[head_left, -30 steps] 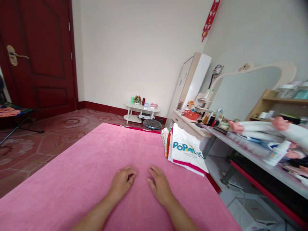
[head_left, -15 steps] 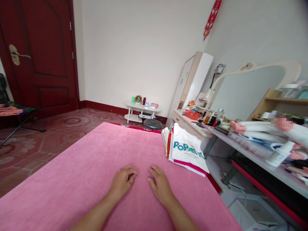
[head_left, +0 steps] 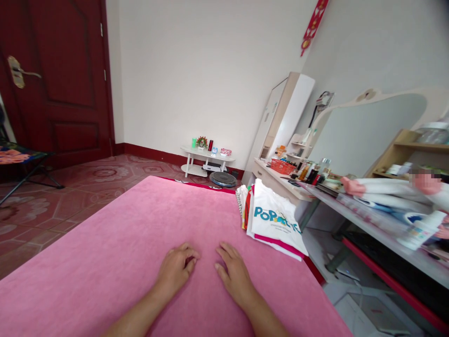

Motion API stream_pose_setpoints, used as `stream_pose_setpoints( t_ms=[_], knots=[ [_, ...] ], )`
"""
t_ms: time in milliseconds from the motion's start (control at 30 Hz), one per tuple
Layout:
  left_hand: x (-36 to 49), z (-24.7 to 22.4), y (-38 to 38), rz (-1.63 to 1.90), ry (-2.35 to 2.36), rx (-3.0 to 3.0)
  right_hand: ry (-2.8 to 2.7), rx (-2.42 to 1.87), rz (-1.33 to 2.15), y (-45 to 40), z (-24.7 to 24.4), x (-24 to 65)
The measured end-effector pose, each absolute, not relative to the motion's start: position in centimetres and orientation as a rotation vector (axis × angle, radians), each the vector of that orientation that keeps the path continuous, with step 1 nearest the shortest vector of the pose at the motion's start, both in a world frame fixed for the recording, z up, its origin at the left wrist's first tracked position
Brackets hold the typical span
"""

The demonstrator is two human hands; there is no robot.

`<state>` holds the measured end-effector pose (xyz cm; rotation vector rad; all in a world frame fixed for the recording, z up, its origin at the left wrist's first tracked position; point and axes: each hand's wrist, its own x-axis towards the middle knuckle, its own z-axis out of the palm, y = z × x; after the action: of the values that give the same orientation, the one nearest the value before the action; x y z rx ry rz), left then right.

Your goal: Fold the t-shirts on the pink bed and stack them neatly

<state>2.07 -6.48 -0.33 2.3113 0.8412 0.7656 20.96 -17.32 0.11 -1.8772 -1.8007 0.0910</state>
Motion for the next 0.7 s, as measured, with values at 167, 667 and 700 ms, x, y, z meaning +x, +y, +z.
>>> stream_pose_setpoints(
  t_ms=[167, 667, 700],
  knots=[
    [2.04, -0.43, -6.44, 0.772, 0.836, 2.310, -1.802, -1.878, 0.095, -17.34, 0.03, 20.93],
    [1.94, -0.06, -6.76, 0.769, 0.816, 2.310, -1.788, -1.876, 0.123, -17.28, 0.23, 21.06],
    [1.94, -0.06, -6.75, 0.766, 0.816, 2.315, -1.787, -1.871, 0.126, -17.31, 0.11, 21.04]
  ],
)
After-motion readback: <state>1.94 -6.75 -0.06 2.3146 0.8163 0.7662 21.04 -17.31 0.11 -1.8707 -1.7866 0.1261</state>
